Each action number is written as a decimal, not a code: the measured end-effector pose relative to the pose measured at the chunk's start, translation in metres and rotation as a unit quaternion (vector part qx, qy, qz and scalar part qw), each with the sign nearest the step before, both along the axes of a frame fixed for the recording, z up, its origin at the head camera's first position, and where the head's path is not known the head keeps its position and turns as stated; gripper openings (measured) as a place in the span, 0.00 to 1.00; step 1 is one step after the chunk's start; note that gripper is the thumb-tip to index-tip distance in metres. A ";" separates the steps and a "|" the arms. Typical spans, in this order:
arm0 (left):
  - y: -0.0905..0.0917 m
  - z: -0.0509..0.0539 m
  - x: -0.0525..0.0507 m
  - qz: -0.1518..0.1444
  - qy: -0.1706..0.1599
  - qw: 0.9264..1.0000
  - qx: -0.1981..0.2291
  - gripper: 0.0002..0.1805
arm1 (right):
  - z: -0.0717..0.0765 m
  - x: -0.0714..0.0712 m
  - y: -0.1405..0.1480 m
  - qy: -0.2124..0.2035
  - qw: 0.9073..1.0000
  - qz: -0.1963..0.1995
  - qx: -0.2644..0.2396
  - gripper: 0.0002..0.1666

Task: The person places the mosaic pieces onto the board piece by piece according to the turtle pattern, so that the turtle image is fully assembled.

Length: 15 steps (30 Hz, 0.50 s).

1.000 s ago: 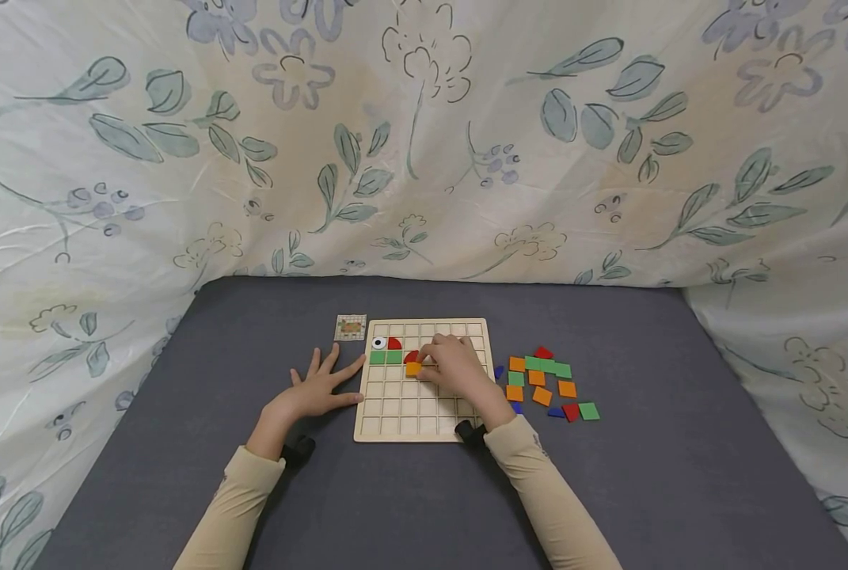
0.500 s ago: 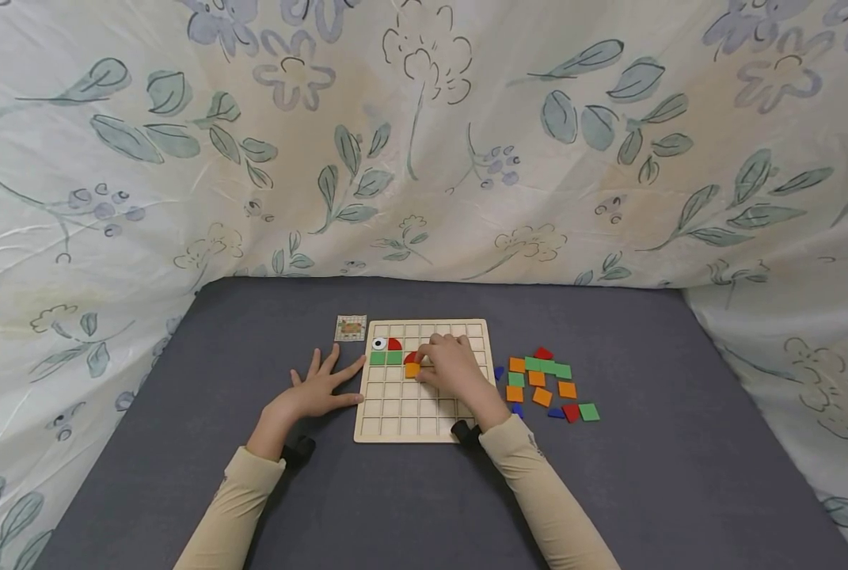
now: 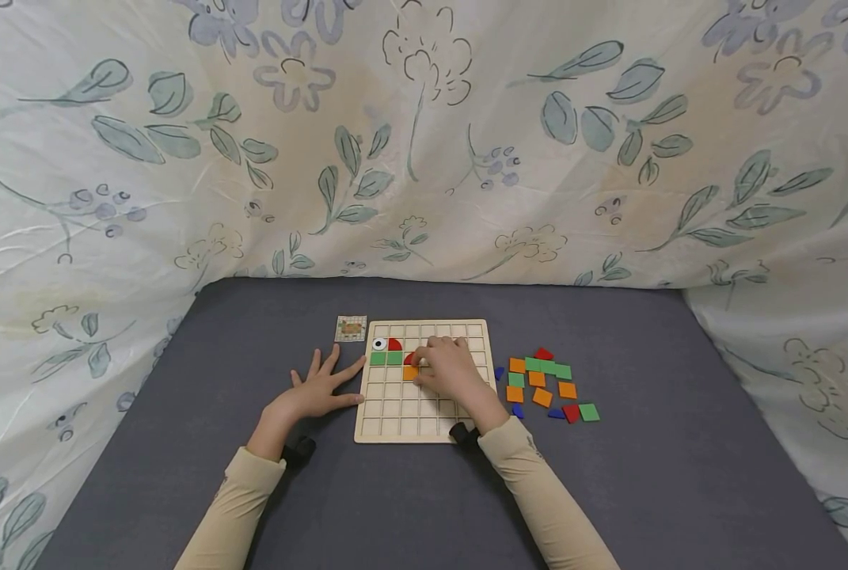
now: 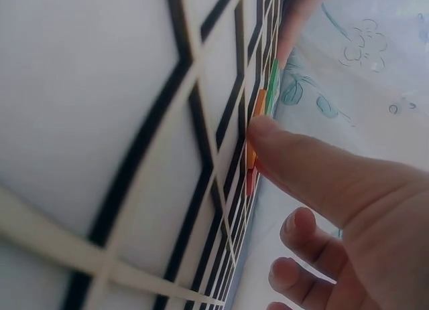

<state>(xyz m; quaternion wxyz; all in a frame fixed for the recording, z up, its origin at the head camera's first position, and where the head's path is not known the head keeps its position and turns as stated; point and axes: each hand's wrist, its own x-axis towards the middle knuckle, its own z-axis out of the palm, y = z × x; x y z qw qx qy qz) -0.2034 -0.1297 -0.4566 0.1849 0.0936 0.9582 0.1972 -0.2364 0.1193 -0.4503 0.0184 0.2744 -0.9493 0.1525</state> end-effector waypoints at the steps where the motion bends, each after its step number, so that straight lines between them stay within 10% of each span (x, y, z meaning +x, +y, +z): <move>1: 0.000 0.000 0.000 0.000 0.000 1.000 0.001 0.40 | 0.000 0.000 0.001 -0.003 1.000 -0.001 -0.001 0.13; 15: 0.000 0.000 0.000 0.000 -0.002 1.000 0.000 0.40 | -0.003 -0.002 0.031 -0.013 1.000 -0.015 -0.021 0.12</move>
